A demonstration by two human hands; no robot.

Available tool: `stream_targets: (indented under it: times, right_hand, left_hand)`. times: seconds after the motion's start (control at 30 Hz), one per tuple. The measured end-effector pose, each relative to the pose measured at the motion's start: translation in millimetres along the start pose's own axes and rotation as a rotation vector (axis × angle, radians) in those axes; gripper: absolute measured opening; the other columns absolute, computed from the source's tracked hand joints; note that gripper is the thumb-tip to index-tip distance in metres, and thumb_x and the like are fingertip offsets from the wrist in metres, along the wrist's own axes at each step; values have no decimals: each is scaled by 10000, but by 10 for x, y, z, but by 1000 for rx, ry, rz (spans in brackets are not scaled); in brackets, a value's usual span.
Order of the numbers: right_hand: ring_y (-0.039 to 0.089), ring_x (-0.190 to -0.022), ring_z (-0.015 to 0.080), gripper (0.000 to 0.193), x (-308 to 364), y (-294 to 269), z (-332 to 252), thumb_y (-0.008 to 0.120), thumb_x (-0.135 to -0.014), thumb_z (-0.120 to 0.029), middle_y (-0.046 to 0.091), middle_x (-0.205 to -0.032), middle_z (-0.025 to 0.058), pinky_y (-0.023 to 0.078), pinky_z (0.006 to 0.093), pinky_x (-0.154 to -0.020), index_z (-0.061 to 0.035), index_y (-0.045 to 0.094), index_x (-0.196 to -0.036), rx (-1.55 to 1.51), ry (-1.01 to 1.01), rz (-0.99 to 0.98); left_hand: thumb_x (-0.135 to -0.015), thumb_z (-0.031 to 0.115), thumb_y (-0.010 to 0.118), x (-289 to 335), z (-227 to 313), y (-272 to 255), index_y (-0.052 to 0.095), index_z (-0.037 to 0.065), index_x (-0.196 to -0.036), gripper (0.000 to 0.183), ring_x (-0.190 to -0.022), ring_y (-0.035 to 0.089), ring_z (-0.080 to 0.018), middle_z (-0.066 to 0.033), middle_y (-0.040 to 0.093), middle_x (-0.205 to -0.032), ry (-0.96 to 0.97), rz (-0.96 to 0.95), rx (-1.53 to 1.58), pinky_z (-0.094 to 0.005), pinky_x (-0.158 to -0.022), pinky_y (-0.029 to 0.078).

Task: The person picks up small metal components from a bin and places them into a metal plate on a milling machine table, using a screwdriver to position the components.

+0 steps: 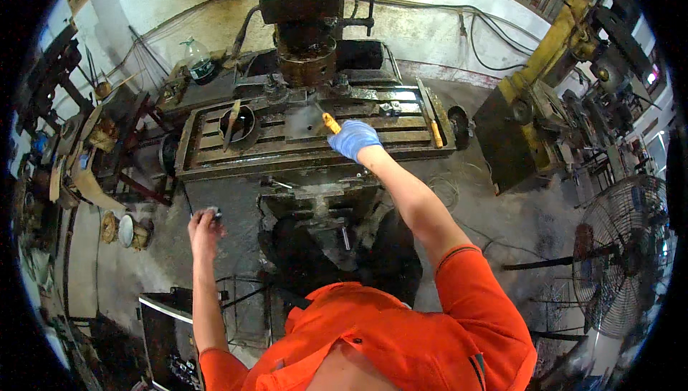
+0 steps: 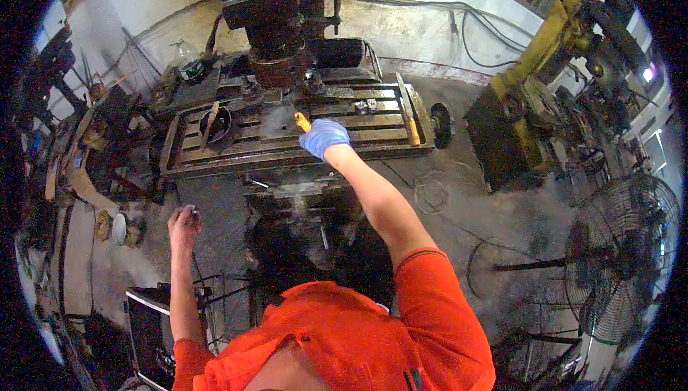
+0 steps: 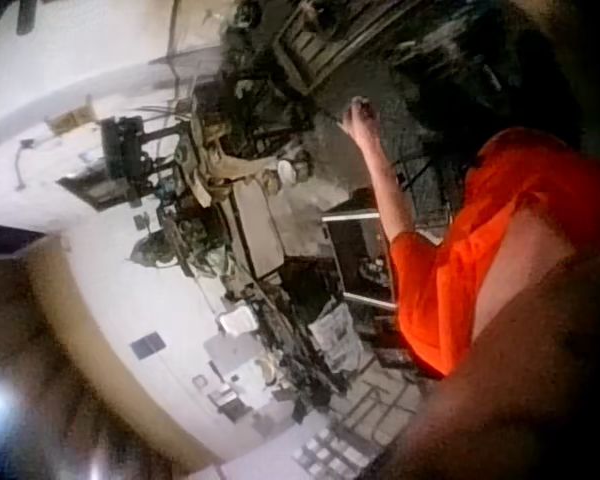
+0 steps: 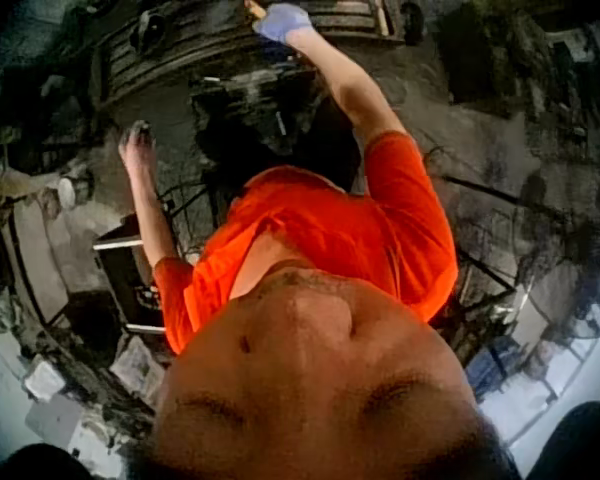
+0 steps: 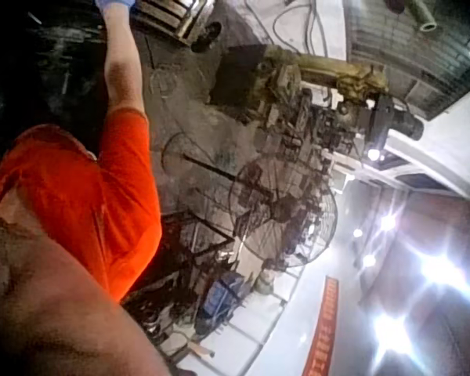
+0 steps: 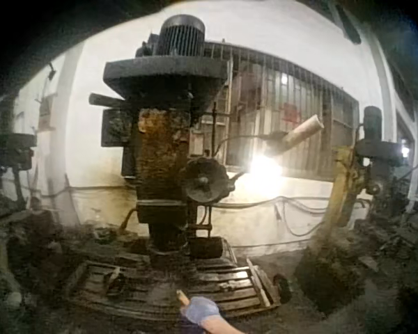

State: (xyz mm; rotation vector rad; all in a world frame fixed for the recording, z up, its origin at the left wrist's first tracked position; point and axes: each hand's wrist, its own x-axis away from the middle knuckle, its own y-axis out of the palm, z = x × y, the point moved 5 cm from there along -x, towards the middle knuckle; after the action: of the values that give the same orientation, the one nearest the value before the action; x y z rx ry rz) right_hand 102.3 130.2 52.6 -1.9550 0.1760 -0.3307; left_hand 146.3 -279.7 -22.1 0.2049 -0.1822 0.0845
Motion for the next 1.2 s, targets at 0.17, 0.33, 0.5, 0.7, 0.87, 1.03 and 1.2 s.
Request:
stream_targets:
  times: [0.17,0.33,0.5,0.7,0.87,1.03,1.2]
  right_hand:
    - [608,-851,343,412,162,-96,-17,560,-704,-386,623,-880,214,477,397,-737,-17,651,-863,6,-44,-42]
    - [587,-674,382,522,924,-2,101,550,-717,-519,589,-691,232,452,436,-624,-3,630,-727,54,-422,-298]
    - [611,-675,324,488,1062,-508,233,590,-734,-479,595,-694,216,457,386,-584,6,623,-782,-173,-422,-89]
    - [551,-699,48,299,393,-118,811,734,-698,-226,653,-783,-4,463,244,-644,-25,655,-905,-785,-359,35]
    - [615,-753,132,365,-2,916,1488,754,-663,-250,667,-826,67,466,266,-674,-8,648,-914,-820,-135,-3]
    - [628,-804,225,464,247,1050,1406,730,-654,-302,653,-889,147,466,294,-728,24,619,-965,-637,20,69]
    - [618,-824,176,428,540,576,1312,720,-690,-241,653,-915,133,469,284,-761,27,610,-1004,-724,21,74]
  left_hand:
    - [-815,105,531,25,272,732,470,-37,-907,180,-561,576,-186,-83,531,-697,3,-35,-142,-299,-509,459]
    - [-790,68,552,-384,177,1419,461,-34,-871,160,-539,568,-172,-119,562,-737,112,-370,-268,-291,-501,467]
    - [-713,117,604,-919,299,2308,548,26,-881,198,-783,577,-358,-153,606,-800,708,-285,-849,-418,-668,451]
    - [-727,170,595,-1188,189,2927,592,102,-869,158,-794,594,-316,-126,621,-842,848,-241,-1218,-431,-686,476]
    - [-737,181,588,-1251,173,3084,593,106,-894,174,-789,592,-318,-121,617,-842,863,-255,-1200,-434,-673,473]
    - [-757,181,578,-1348,154,3111,592,108,-934,193,-791,590,-318,-122,613,-846,893,-221,-1211,-430,-677,470]
    - [-775,200,574,-1473,55,3131,571,81,-964,223,-786,597,-322,-139,614,-828,909,-125,-1195,-429,-665,475]
